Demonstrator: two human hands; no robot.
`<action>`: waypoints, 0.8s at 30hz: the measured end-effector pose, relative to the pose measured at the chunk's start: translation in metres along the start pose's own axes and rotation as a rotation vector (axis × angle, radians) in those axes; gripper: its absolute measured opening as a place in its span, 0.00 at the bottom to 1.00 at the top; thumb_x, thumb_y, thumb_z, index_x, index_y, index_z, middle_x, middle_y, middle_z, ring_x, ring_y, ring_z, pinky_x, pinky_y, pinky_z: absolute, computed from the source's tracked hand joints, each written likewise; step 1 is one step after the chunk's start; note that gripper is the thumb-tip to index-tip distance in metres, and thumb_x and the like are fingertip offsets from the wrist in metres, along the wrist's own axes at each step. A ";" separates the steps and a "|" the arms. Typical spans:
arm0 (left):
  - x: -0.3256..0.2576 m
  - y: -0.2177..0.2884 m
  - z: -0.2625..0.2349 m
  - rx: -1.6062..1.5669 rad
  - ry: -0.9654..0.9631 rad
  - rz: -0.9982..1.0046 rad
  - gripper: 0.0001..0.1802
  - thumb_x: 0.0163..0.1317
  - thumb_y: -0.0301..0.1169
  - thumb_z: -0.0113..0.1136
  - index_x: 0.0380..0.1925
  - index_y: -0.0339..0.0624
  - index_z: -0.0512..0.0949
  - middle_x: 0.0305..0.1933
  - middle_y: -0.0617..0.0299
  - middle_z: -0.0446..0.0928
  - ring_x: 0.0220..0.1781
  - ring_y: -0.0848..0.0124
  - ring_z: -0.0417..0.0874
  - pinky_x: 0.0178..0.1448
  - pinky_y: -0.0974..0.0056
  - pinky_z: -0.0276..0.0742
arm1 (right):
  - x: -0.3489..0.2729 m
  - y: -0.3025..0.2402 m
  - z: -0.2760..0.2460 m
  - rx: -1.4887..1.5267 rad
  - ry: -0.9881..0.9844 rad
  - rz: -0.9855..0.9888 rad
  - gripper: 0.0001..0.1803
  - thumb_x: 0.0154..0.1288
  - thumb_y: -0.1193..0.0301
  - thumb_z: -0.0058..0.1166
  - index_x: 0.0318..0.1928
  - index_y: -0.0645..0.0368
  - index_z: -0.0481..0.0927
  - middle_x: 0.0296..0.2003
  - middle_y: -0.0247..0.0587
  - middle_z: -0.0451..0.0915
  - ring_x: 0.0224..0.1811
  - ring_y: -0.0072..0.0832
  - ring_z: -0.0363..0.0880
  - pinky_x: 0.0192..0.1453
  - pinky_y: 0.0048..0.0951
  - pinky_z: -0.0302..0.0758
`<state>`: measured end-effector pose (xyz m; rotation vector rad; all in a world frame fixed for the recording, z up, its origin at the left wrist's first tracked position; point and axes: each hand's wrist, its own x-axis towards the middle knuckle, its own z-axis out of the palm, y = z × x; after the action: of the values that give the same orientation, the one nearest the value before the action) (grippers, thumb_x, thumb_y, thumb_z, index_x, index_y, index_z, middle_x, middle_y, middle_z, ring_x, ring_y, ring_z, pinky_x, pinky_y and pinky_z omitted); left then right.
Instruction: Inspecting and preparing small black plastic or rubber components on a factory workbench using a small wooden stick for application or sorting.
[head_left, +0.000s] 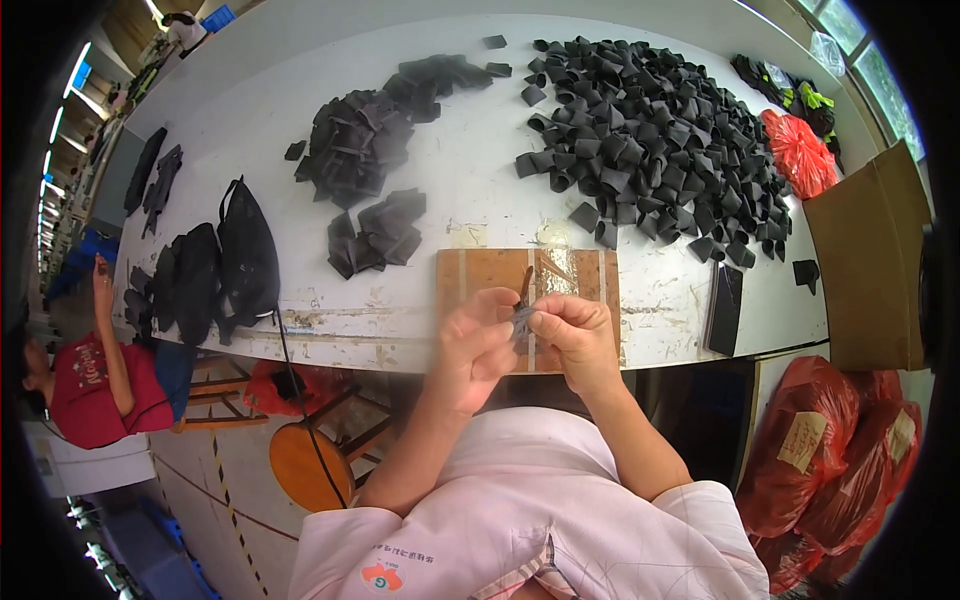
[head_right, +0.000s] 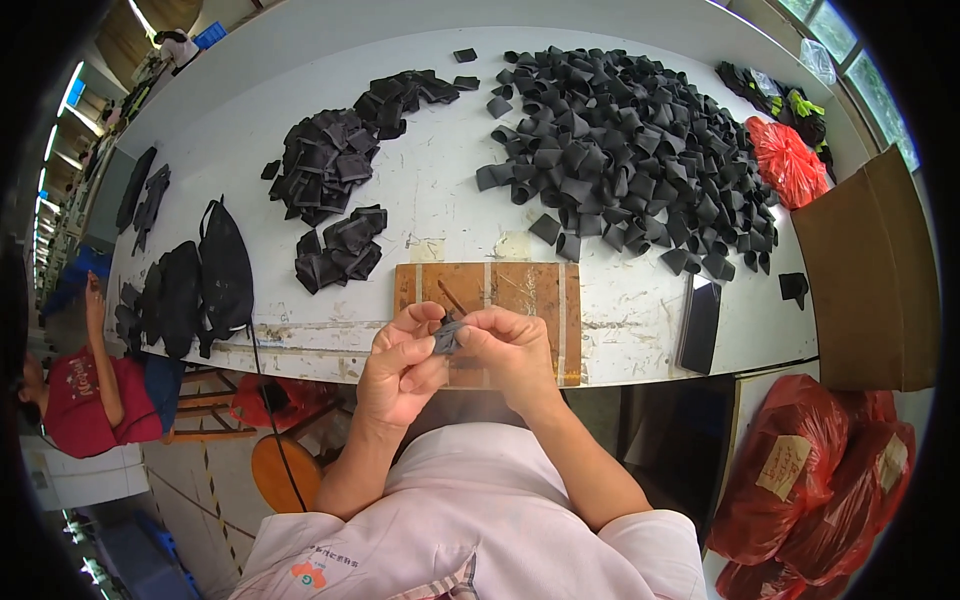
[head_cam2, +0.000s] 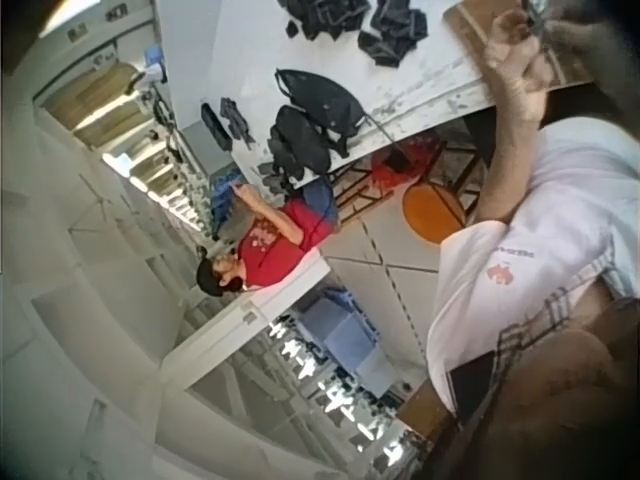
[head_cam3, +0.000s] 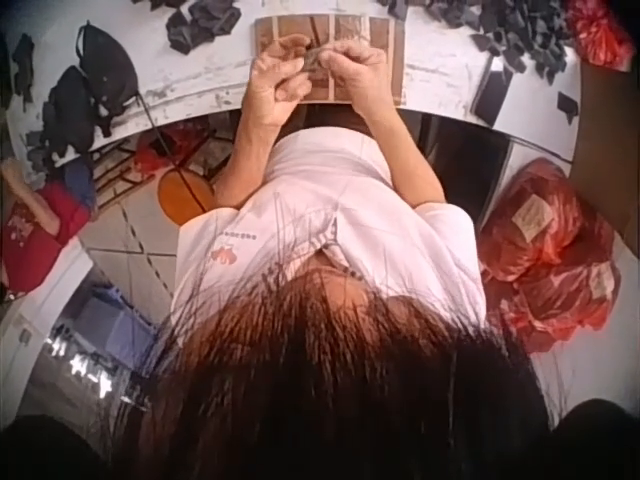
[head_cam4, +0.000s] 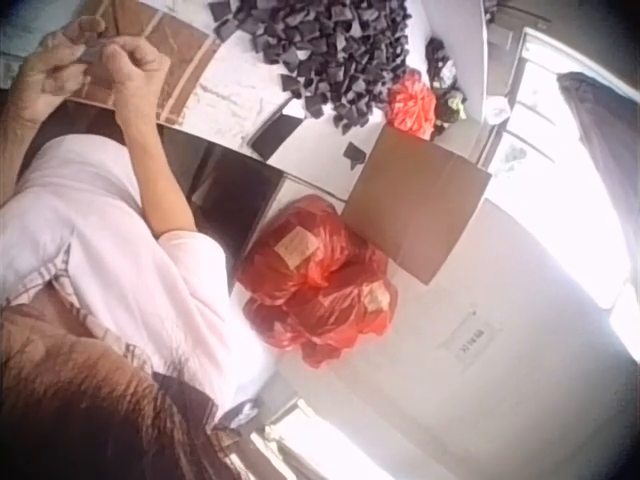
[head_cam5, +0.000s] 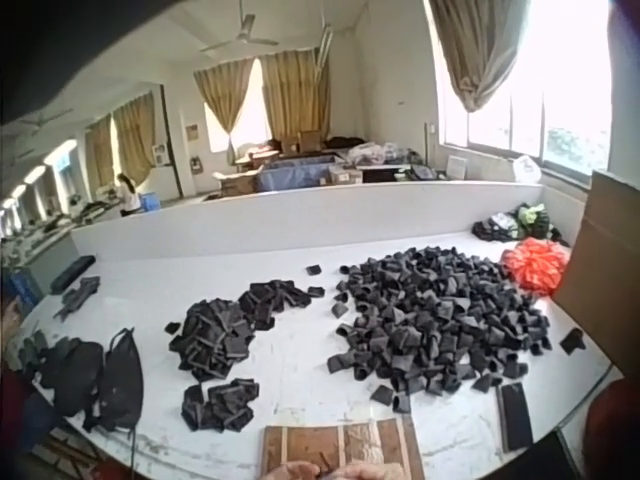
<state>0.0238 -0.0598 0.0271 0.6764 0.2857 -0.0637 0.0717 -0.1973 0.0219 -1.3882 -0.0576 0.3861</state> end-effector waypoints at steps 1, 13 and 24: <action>-0.002 0.003 0.002 -0.089 -0.125 -0.072 0.15 0.50 0.18 0.54 0.40 0.38 0.71 0.30 0.65 0.72 0.19 0.85 0.66 0.15 0.80 0.53 | 0.000 -0.006 -0.002 0.407 -0.136 0.246 0.03 0.51 0.76 0.57 0.27 0.61 0.77 0.19 0.26 0.69 0.21 0.15 0.65 0.26 0.18 0.65; 0.018 0.038 0.035 -0.520 -0.234 -0.159 0.09 0.56 0.19 0.44 0.37 0.33 0.70 0.32 0.48 0.76 0.05 0.85 0.55 0.08 0.78 0.49 | 0.035 -0.057 -0.002 0.012 -0.349 0.023 0.15 0.64 0.63 0.46 0.26 0.60 0.72 0.19 0.24 0.64 0.22 0.11 0.59 0.25 0.15 0.58; 0.019 0.024 0.030 0.906 0.042 0.777 0.13 0.58 0.25 0.51 0.44 0.35 0.71 0.38 0.59 0.73 0.38 0.73 0.73 0.45 0.70 0.69 | 0.025 -0.039 -0.001 -0.505 -0.024 -0.541 0.13 0.57 0.67 0.54 0.37 0.64 0.73 0.28 0.42 0.71 0.25 0.28 0.70 0.29 0.26 0.69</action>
<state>0.0529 -0.0588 0.0585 1.6502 -0.0010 0.5989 0.1046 -0.1959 0.0551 -1.7892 -0.5707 -0.0764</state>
